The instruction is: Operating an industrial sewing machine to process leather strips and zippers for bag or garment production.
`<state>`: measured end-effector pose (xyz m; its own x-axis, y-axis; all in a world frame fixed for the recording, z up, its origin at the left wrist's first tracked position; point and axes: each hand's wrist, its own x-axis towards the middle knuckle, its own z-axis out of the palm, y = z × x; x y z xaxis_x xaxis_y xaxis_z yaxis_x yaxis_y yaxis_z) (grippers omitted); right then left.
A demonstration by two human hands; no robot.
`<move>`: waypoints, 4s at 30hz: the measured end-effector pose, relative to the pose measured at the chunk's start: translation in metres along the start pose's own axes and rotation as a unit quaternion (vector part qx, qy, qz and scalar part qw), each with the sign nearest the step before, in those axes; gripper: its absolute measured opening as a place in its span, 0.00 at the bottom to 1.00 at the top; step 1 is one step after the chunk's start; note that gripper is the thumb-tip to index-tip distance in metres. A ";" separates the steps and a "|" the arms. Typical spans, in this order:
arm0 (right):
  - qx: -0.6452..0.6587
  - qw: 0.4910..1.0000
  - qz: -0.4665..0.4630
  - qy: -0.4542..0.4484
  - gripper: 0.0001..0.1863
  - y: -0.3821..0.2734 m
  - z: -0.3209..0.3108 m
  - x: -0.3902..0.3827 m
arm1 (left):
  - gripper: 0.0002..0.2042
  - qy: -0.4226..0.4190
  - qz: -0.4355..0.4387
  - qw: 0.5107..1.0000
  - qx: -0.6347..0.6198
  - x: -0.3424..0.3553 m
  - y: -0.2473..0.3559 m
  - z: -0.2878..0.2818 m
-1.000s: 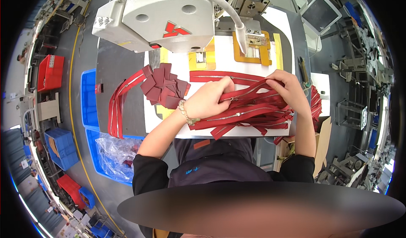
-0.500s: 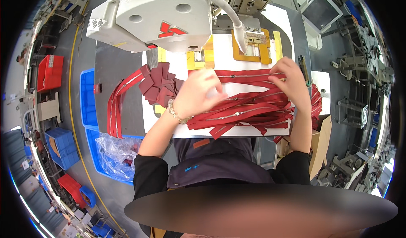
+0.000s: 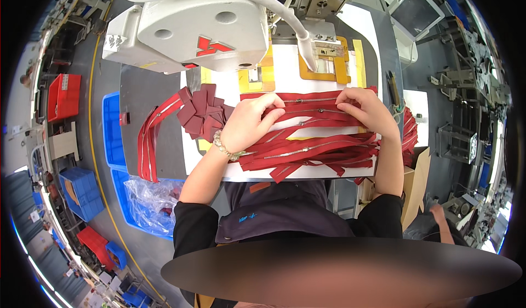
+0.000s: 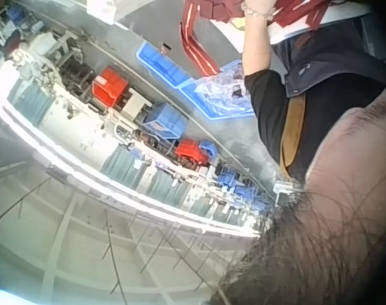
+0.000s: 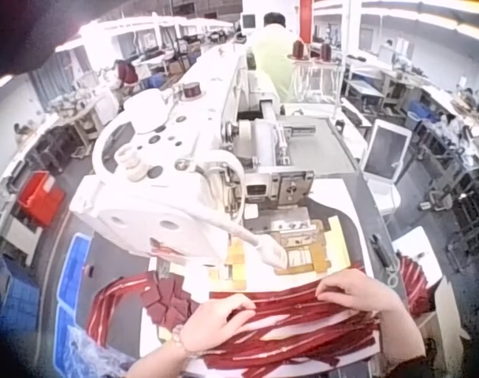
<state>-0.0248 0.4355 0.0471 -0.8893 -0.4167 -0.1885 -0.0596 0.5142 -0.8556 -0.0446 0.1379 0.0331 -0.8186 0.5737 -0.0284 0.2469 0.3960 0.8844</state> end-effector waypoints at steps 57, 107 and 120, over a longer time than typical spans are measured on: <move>-0.042 0.993 -0.102 -0.039 0.05 0.000 0.013 -0.008 | 0.03 -0.087 0.058 0.995 0.002 -0.014 0.004 0.008; -0.137 0.980 -0.118 -0.088 0.09 -0.004 0.030 -0.007 | 0.07 -0.015 0.125 0.982 0.140 -0.013 -0.007 0.012; -0.155 0.981 -0.062 -0.103 0.09 -0.019 0.026 -0.010 | 0.08 0.006 0.206 0.955 0.213 -0.008 -0.016 0.017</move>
<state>-0.0031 0.4106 0.0524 -0.7572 -0.6176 -0.2128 -0.3251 0.6388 -0.6973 -0.0330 0.1388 0.0115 -0.6123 0.7360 0.2888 0.7356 0.3965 0.5492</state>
